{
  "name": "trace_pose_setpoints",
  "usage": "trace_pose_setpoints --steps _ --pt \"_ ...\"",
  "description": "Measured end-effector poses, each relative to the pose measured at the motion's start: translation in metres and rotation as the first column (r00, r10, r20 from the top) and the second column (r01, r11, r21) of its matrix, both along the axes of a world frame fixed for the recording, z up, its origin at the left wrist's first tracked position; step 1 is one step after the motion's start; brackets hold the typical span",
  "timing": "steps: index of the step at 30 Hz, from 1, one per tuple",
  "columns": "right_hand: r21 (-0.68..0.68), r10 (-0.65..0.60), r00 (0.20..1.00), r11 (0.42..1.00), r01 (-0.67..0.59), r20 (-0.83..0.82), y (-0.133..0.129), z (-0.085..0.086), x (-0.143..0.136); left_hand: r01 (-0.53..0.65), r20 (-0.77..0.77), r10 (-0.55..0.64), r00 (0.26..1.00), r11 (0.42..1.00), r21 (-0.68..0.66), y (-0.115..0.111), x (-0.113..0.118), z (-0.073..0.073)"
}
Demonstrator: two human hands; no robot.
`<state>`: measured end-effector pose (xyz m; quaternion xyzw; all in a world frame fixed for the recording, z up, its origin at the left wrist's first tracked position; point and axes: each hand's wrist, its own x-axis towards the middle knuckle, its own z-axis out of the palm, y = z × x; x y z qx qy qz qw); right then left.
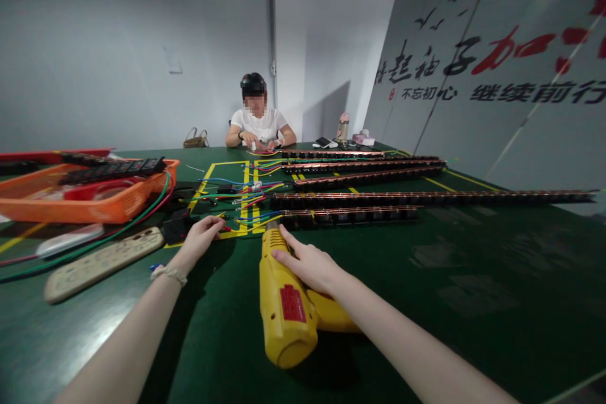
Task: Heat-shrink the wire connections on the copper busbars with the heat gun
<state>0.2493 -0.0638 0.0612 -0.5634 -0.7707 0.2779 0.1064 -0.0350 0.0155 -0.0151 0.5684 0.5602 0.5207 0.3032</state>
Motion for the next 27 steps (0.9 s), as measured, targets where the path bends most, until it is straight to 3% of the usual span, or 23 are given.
trace_pose_setpoints --steps 5,17,27 --pt "-0.023 0.143 0.99 0.99 -0.142 0.009 -0.003 0.003 -0.022 -0.014 0.003 0.014 1.0 1.0 0.006 0.0 0.0 -0.001" --pt "0.082 0.306 0.951 0.948 -0.309 0.039 0.006 -0.006 -0.074 -0.007 -0.005 0.007 1.0 0.999 0.034 0.003 0.001 -0.002" --pt "0.03 0.252 0.965 0.967 -0.255 0.07 0.001 -0.005 -0.057 0.011 -0.026 -0.01 1.0 1.0 0.019 0.001 0.0 -0.001"
